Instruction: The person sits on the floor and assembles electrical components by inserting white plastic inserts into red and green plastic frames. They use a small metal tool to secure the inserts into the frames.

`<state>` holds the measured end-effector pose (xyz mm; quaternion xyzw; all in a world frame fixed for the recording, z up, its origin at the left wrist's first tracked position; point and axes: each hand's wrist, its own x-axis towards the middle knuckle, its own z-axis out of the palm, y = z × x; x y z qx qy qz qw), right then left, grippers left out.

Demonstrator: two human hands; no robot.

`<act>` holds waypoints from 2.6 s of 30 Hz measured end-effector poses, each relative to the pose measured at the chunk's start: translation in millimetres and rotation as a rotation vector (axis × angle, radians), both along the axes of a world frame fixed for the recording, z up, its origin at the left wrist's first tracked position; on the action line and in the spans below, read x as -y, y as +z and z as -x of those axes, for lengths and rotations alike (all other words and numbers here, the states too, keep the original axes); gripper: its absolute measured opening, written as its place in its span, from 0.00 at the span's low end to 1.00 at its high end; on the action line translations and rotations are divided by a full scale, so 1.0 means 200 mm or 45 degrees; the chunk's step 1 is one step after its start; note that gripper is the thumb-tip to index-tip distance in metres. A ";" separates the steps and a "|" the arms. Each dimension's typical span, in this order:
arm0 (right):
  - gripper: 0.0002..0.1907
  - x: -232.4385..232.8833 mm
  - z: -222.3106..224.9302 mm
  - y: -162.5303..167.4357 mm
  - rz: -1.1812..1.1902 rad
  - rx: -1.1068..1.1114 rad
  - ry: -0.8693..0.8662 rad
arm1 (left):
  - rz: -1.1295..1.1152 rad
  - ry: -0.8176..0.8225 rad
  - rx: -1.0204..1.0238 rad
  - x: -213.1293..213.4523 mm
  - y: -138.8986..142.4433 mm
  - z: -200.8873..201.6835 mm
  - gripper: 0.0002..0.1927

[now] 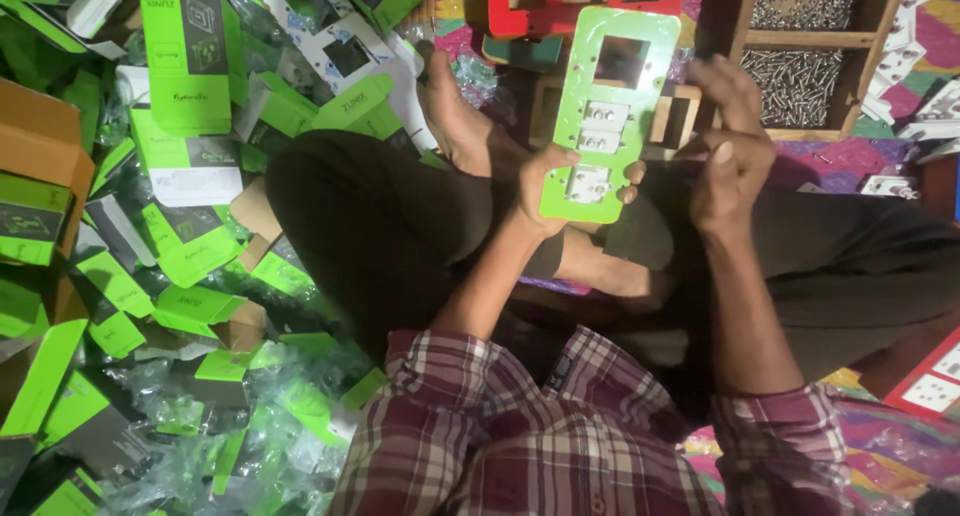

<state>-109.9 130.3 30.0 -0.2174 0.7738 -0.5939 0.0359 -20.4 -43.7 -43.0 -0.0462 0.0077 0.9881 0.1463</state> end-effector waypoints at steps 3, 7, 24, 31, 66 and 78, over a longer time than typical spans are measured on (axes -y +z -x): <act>0.40 0.02 -0.02 0.00 0.098 -0.061 0.188 | 0.027 -0.044 0.026 0.00 -0.01 -0.01 0.33; 0.32 0.04 -0.04 0.01 0.017 -0.010 -0.059 | 0.012 -0.004 -0.004 0.00 -0.02 -0.01 0.33; 0.47 0.02 -0.04 0.00 -0.080 0.124 0.135 | -0.048 0.009 0.000 0.00 0.00 0.01 0.36; 0.49 0.04 -0.02 0.02 0.160 0.346 0.242 | 0.002 0.018 0.035 0.00 0.02 0.01 0.34; 0.05 -0.35 0.20 -0.11 -0.123 0.461 -0.149 | 3.169 0.518 -0.334 -0.03 0.17 0.01 0.46; 0.07 0.00 -0.02 -0.02 -0.416 0.112 0.218 | 3.236 0.438 -0.332 -0.03 0.17 0.02 0.47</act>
